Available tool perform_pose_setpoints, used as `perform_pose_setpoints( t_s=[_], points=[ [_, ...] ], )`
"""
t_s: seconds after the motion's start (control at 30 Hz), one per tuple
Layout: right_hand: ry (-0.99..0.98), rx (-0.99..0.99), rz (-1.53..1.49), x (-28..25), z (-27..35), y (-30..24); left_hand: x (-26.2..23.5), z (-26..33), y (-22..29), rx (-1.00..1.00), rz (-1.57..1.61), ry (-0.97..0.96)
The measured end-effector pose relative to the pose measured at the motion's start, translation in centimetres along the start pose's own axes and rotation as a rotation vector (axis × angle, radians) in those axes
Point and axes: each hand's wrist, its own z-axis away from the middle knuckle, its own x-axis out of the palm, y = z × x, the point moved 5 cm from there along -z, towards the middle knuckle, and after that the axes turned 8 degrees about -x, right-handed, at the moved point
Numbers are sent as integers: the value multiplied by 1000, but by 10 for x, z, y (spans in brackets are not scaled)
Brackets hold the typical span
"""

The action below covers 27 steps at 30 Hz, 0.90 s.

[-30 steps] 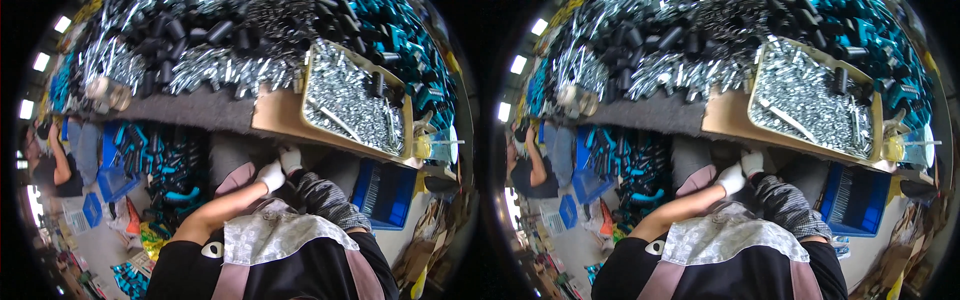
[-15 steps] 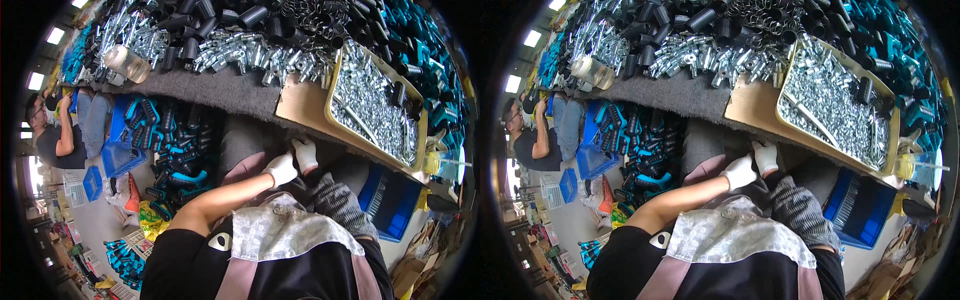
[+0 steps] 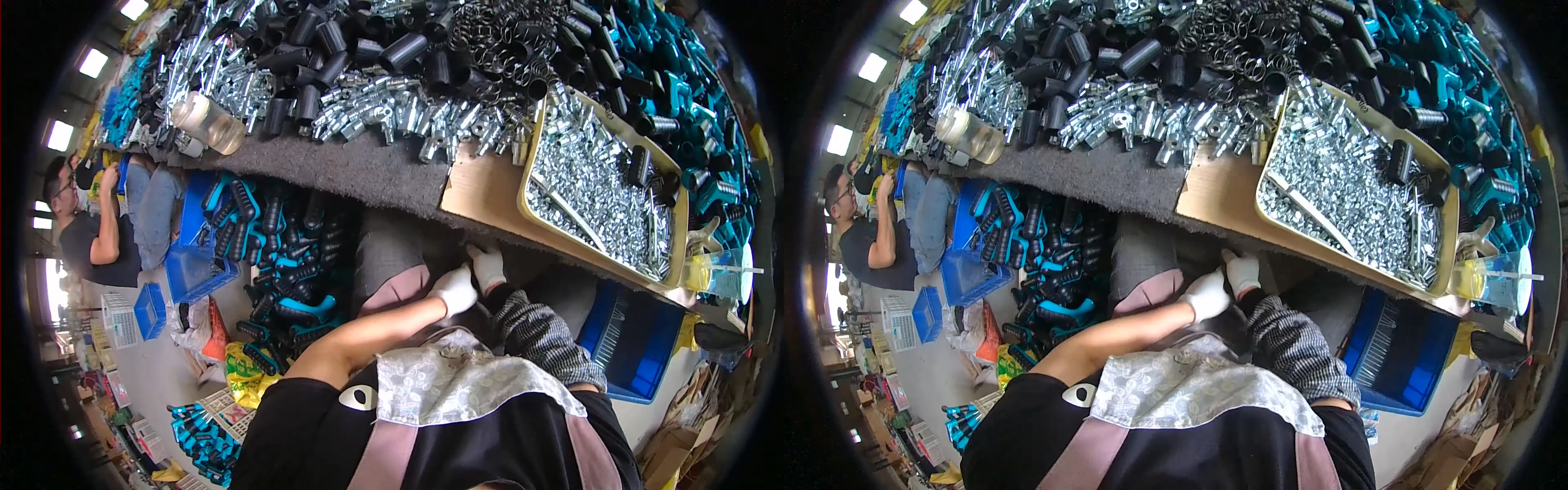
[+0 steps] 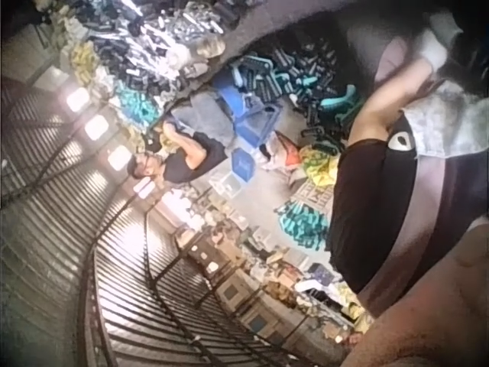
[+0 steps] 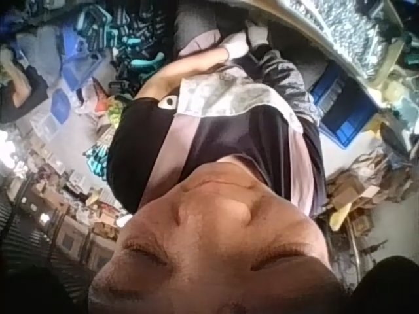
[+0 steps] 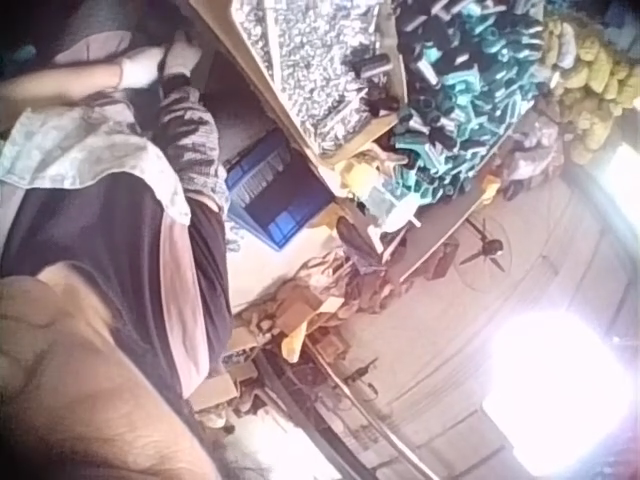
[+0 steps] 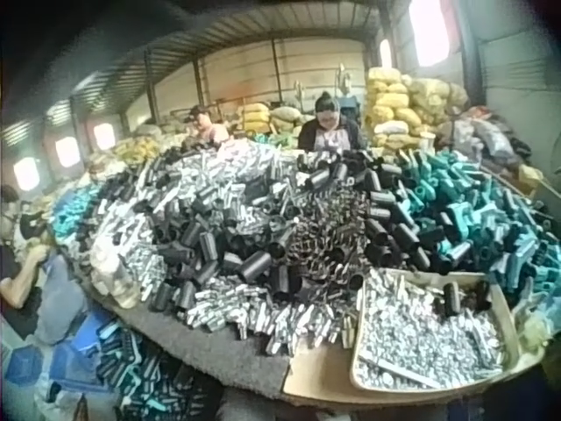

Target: Assembling internal metal mechanisms and shafts into plastic hand tool handles at a factory workstation.

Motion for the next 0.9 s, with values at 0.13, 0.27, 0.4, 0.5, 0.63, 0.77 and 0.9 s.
perform_pose_setpoints(
  t_s=[0.13,0.27,0.4,0.5,0.63,0.77,0.9],
  points=[
    [-323,-229,624,15,-6,10,-36,44,-12,7,273,65],
    [-44,-313,750,-22,-45,174,-9,48,48,-170,799,-257],
    [-144,-382,689,-14,-90,133,-6,49,26,-135,975,-151],
    [-229,-378,643,-12,-86,125,-19,61,34,-358,1034,-489],
    [-310,-374,590,-12,-84,109,-60,46,63,80,7,-517],
    [-395,-359,545,-11,-63,94,-65,36,109,641,-908,-287],
    [-484,-344,500,-6,-32,52,-48,17,55,284,-548,-242]
  ],
)
